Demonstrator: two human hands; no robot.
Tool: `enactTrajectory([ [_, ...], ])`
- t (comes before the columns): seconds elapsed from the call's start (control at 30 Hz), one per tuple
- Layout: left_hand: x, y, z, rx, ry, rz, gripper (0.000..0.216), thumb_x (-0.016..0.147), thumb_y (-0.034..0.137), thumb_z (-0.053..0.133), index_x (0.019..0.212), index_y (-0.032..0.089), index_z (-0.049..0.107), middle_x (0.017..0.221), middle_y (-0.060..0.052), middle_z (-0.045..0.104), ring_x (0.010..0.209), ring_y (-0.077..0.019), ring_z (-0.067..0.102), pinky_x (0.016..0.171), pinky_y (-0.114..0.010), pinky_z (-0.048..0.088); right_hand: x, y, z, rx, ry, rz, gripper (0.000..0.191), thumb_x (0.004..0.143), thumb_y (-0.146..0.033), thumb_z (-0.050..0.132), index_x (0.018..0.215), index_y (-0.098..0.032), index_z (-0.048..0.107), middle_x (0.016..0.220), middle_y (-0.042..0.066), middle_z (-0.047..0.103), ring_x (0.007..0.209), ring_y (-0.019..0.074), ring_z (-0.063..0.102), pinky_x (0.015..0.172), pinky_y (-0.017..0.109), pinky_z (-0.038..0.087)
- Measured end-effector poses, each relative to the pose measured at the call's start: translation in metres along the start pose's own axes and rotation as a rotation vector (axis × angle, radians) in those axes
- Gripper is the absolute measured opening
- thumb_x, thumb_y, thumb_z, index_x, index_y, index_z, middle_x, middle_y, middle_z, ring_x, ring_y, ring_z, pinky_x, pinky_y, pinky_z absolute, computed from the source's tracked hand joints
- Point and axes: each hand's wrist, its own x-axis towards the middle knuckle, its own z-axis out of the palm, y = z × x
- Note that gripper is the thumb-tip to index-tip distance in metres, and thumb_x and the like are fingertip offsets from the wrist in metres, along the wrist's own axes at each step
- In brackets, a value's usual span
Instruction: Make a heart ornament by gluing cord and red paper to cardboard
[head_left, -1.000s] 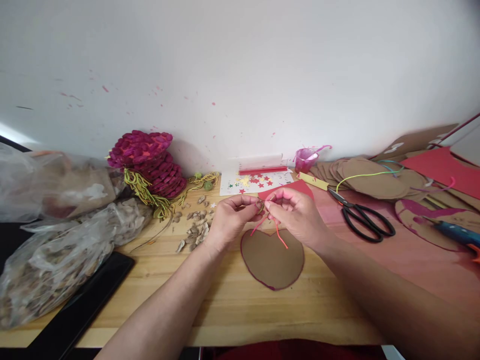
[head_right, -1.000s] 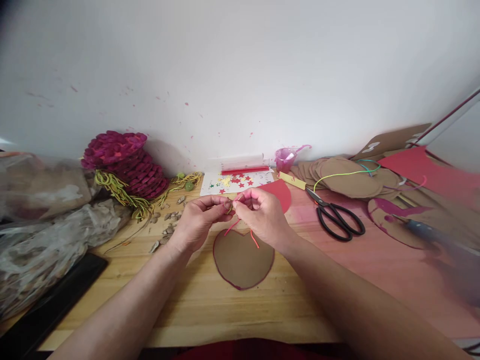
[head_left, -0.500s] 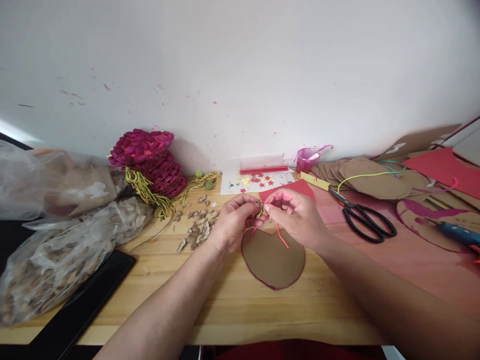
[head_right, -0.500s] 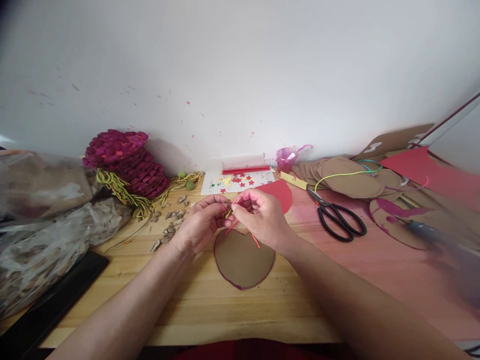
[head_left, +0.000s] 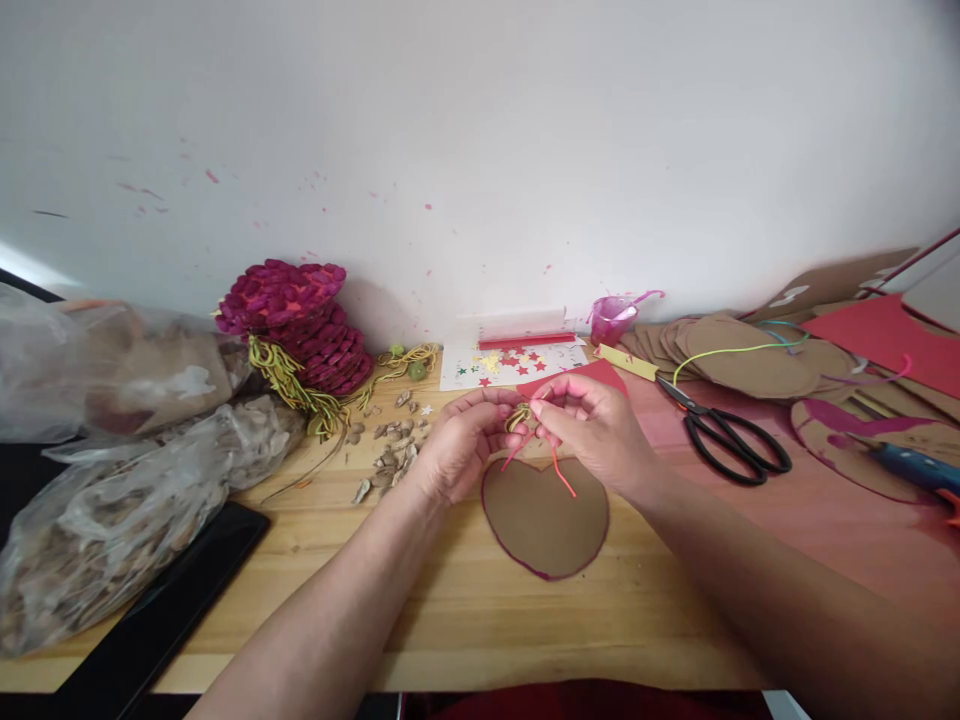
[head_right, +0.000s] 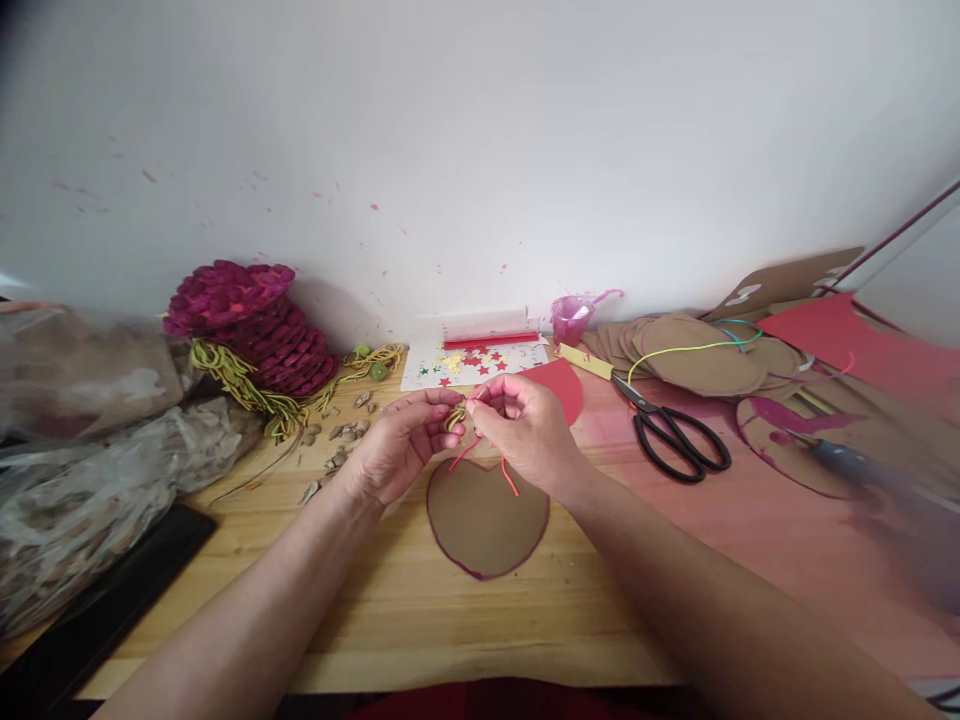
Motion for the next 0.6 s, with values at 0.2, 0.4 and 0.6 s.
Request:
enactTrajectory([
  [0.2,-0.0008,-0.0001,-0.0008,-0.018,-0.028,-0.003,0.020,0.071,0.019,0.080,0.087,0.011,0.070,0.075,-0.004,0.070,0.062,-0.0113,0.066,0.060,-0.020,0.055,0.0005,0.0000,-0.0008,0.018,0.005,0.031,0.021,0.079,-0.034,0.074,0.077,-0.018,0.060,0.066,-0.002,0.063,0.054,0.0093,0.055,0.050,0.023,0.044],
  [0.4,-0.0014,-0.0019,-0.0008,-0.020,-0.047,0.007,0.037,0.073,0.042,0.083,0.087,0.011,0.071,0.077,-0.005,0.069,0.064,-0.0112,0.066,0.061,-0.021,0.055,0.0002,0.0006,-0.0010,0.020,0.003,0.043,0.022,0.078,-0.035,0.074,0.077,-0.018,0.060,0.068,-0.001,0.064,0.054,0.0097,0.055,0.050,0.024,0.044],
  [0.6,-0.0006,-0.0037,-0.0016,-0.009,-0.056,0.032,0.035,0.066,0.034,0.089,0.083,0.011,0.069,0.074,-0.002,0.068,0.061,-0.0085,0.064,0.061,-0.019,0.053,-0.0003,0.0000,-0.0003,-0.010,0.007,0.026,0.020,0.079,-0.033,0.072,0.076,-0.018,0.060,0.069,0.000,0.065,0.055,0.0099,0.057,0.052,0.024,0.045],
])
